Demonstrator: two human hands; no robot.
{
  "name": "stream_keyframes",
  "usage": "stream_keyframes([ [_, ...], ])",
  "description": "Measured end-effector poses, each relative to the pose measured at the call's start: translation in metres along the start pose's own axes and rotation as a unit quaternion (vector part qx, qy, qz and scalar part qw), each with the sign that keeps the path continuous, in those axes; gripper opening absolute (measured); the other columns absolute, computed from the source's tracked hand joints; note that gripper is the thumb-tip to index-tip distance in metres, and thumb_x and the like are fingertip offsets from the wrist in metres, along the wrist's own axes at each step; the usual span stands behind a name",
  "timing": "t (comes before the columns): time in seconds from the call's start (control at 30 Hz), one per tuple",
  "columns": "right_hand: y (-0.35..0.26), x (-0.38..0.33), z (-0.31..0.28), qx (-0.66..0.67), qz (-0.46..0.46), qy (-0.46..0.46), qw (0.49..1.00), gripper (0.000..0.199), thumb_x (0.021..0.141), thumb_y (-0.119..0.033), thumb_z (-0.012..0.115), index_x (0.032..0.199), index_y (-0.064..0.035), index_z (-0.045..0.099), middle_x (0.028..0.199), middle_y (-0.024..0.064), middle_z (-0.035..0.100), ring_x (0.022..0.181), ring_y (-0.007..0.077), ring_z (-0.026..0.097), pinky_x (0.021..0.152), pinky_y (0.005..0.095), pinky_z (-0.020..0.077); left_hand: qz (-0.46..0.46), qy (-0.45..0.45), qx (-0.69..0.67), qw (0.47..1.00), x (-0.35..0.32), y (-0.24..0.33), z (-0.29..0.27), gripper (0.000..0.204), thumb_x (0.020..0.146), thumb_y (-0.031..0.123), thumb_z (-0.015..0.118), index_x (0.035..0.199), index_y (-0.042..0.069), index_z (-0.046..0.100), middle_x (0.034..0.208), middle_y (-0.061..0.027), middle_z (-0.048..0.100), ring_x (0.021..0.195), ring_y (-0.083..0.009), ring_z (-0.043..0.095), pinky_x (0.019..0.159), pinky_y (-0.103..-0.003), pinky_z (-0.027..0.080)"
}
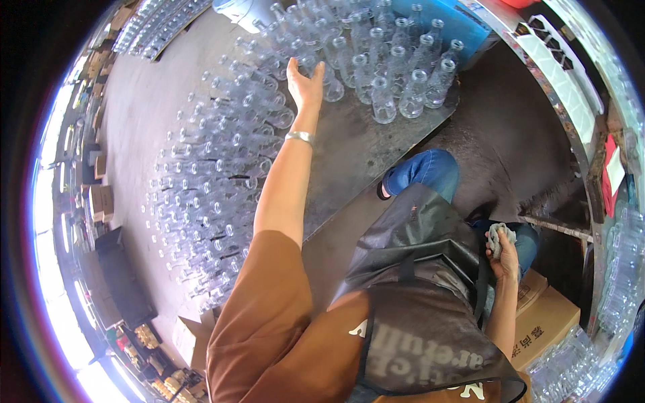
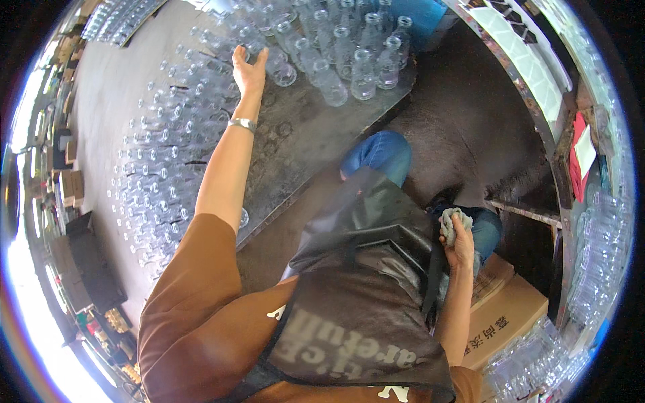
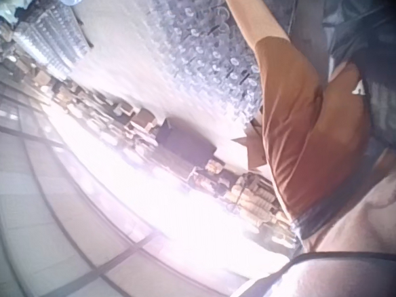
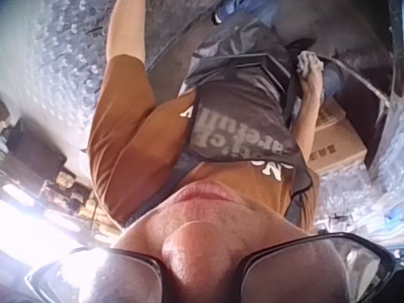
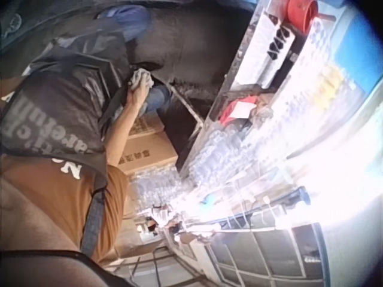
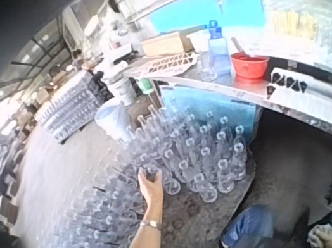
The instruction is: The person repeatedly picks up clear plastic bottles from a table, wipes each bottle with a cloth, and places it back on the table. The action is performed one at a time in a repetitive manner.
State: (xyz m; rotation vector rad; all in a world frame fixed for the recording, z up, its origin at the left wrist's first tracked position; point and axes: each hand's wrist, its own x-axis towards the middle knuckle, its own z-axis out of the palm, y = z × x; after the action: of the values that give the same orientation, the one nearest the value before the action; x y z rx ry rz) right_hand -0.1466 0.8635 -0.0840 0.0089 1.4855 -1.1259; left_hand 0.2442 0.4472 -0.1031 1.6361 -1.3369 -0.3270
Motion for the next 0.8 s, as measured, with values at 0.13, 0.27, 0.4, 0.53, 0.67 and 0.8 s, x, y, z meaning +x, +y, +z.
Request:
stream_keyframes([
  [0.13, 0.005, -0.006, -0.015, 0.022, -0.021, 0.013, 0.999, 0.019, 0.089, -0.026, 0.059, 0.099, -0.0098, 0.056, 0.087, 0.0038, 0.062, 0.066, 0.0121, 0.055, 0.050, 0.0237, 0.0421, -0.050, 0.015, -0.039, 0.998, 0.011, -0.014, 0.031, 0.041, 0.075, 0.026, 0.072, 0.105, 0.000, 0.060, 0.102, -0.0126, 0.062, 0.089, -0.0202, 0.059, 0.079, -0.030, 0.046],
  [0.27, 0.008, -0.013, -0.025, 0.048, -0.032, 0.021, 0.998, 0.018, 0.089, -0.024, 0.059, 0.100, -0.0093, 0.056, 0.089, 0.0036, 0.061, 0.071, 0.0127, 0.056, 0.050, 0.0235, 0.0421, -0.048, 0.040, -0.118, 0.991, -0.012, 0.001, -0.007, 0.032, 0.085, 0.017, 0.064, 0.113, 0.003, 0.055, 0.098, -0.0114, 0.062, 0.085, -0.0196, 0.059, 0.077, -0.032, 0.047],
  [0.4, -0.004, -0.025, -0.023, 0.080, -0.038, 0.020, 0.996, 0.019, 0.089, -0.021, 0.058, 0.102, -0.0070, 0.056, 0.089, 0.0050, 0.061, 0.073, 0.0137, 0.057, 0.055, 0.0235, 0.0436, 0.051, -0.034, -0.324, 0.944, -0.050, 0.059, -0.084, 0.036, 0.092, 0.011, 0.052, 0.123, -0.003, 0.042, 0.099, -0.0128, 0.061, 0.087, -0.0183, 0.058, 0.072, -0.027, 0.048],
  [0.53, -0.027, -0.037, 0.005, 0.065, -0.082, -0.055, 0.993, 0.021, 0.090, -0.021, 0.057, 0.107, -0.0085, 0.055, 0.093, 0.0066, 0.063, 0.071, 0.0118, 0.057, 0.056, 0.0239, 0.0444, -0.098, -0.239, -0.522, 0.813, -0.095, 0.129, -0.119, 0.041, 0.093, 0.018, 0.047, 0.126, -0.004, 0.040, 0.094, -0.0126, 0.062, 0.084, -0.0207, 0.058, 0.079, -0.032, 0.046],
  [0.67, -0.034, -0.062, 0.043, 0.042, -0.141, -0.159, 0.976, 0.022, 0.089, -0.018, 0.058, 0.108, -0.0080, 0.055, 0.096, 0.0045, 0.062, 0.076, 0.0113, 0.057, 0.059, 0.0251, 0.0449, -0.281, -0.431, -0.657, 0.550, -0.177, 0.179, -0.090, 0.048, 0.089, 0.027, 0.047, 0.126, -0.003, 0.040, 0.090, -0.0097, 0.055, 0.075, -0.0215, 0.053, 0.087, -0.041, 0.043],
  [0.8, -0.032, -0.096, 0.063, 0.062, -0.142, -0.214, 0.964, 0.022, 0.088, -0.018, 0.058, 0.105, -0.0037, 0.056, 0.095, 0.0056, 0.063, 0.078, 0.0110, 0.058, 0.061, 0.0255, 0.0465, -0.362, -0.494, -0.691, 0.383, -0.244, 0.202, -0.071, 0.055, 0.085, 0.031, 0.049, 0.129, -0.001, 0.039, 0.090, -0.0066, 0.052, 0.069, -0.0184, 0.049, 0.072, -0.036, 0.044],
])
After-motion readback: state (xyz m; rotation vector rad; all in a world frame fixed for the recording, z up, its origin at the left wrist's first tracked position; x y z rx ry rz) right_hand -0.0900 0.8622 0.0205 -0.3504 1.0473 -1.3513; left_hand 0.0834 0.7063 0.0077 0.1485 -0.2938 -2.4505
